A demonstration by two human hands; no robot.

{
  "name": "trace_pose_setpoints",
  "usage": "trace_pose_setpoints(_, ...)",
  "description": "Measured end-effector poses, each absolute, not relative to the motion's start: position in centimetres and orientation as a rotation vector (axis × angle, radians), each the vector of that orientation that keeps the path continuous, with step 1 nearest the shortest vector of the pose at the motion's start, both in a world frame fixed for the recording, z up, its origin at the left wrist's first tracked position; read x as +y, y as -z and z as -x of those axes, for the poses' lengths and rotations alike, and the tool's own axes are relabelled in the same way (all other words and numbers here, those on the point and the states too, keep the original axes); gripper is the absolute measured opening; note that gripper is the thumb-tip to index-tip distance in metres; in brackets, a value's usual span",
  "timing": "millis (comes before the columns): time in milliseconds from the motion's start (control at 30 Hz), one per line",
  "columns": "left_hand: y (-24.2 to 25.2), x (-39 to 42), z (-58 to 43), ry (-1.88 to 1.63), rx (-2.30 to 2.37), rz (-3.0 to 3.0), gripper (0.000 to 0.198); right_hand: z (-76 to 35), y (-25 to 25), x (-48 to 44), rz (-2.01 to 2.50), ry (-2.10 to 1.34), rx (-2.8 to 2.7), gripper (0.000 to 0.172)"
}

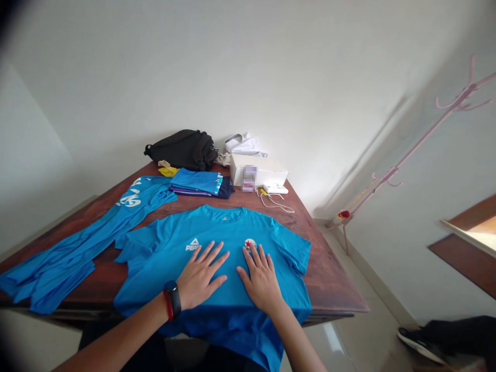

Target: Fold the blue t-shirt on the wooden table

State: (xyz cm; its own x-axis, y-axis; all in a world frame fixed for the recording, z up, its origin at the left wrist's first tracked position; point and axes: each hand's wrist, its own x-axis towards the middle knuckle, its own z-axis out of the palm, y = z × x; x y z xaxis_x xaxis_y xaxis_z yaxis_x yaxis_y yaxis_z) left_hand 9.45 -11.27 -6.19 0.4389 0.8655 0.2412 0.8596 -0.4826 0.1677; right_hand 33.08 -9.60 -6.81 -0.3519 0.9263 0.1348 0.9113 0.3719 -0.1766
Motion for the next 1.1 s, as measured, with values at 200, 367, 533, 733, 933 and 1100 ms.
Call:
trace_pose_setpoints(200,6.3,-12.7,-6.9,-0.5,1.819,-2.537,0.057,-36.0,7.3,-9.4,1.783,-0.099,-2.388,0.063)
trace_pose_setpoints(367,5.4,-13.1,-4.9,-0.487,1.904,-2.447,0.055,-36.5,7.7,-9.3,1.803,-0.06,-2.396,0.064)
trace_pose_setpoints(533,2.5,-9.4,-1.9,-0.718,1.841,-2.286,0.037,-36.4,7.8,-9.3,1.812,-0.043,-2.403,0.063)
trace_pose_setpoints(733,1.4,-1.8,3.9,-0.575,2.263,-2.116,0.041,-36.5,8.0,-9.3,1.797,-0.009,-2.397,0.062)
trace_pose_setpoints(933,1.7,0.6,7.6,-0.368,2.272,-2.018,0.052,-36.5,8.0,-9.3,1.799,0.002,-2.396,0.062)
trace_pose_setpoints(1100,1.4,0.7,10.4,-0.184,2.227,-1.892,0.068,-36.4,8.0,-9.3,1.814,0.014,-2.404,0.062)
